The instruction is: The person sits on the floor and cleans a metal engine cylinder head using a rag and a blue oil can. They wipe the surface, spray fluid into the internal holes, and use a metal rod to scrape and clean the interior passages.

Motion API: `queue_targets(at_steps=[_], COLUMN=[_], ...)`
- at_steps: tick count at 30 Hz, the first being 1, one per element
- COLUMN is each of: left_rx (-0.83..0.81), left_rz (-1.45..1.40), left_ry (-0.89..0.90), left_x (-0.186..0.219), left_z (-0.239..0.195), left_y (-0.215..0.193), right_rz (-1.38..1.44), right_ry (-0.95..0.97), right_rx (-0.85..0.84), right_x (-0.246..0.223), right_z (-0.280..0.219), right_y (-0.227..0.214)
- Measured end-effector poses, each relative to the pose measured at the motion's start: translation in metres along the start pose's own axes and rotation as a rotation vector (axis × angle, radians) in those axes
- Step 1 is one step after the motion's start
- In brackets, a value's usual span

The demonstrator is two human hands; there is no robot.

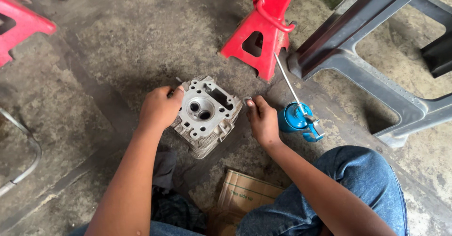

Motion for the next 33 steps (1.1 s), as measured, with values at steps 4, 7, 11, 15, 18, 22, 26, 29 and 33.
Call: queue_targets(at_steps=[4, 7, 11, 15, 18, 22, 26, 29, 33], left_rx=[0.0, -0.031, -0.023, -0.005, -0.006, -0.026, -0.022, -0.006, -0.01], left_rz=[0.009, 0.002, -0.016, -0.016, -0.012, -0.032, -0.034, -0.039, -0.038], left_ry=[-0.028, -0.073, -0.066, -0.015, -0.022, -0.082, -0.08, -0.065, -0.079], left_x=[0.0, 0.001, 0.001, 0.0, 0.0, 0.0, 0.001, 0.0, 0.002], left_z=[-0.001, -0.002, -0.005, -0.001, 0.001, 0.002, 0.001, -0.002, -0.001], left_y=[-0.001, 0.001, -0.001, 0.001, 0.001, 0.001, 0.0, -0.001, 0.0], right_rz=[-0.052, -0.302, -0.113, -0.077, 0.233, 0.35, 0.03, 0.124, 0.047], right_ry=[-0.113, -0.454, -0.206, -0.099, -0.083, -0.049, -0.089, -0.105, -0.141], right_rx=[-0.029, -0.067, 0.039, 0.061, 0.15, 0.161, 0.083, 0.139, 0.081], right_x=[-0.01, -0.039, -0.012, 0.009, 0.018, 0.019, 0.006, 0.009, 0.002], right_z=[-0.01, -0.038, -0.007, -0.023, -0.015, -0.005, -0.028, -0.024, -0.026], right_y=[0.006, 0.016, 0.006, 0.01, 0.002, -0.005, 0.011, 0.011, 0.014])
Point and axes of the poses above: each hand's wrist, its own z-axis towards the middle knuckle, its own y-axis out of the palm, x = y × z, the point moved 8 cm from there along z, towards the middle knuckle, and after that the axes turned 13 degrees about -x, right-handed, at the moved point
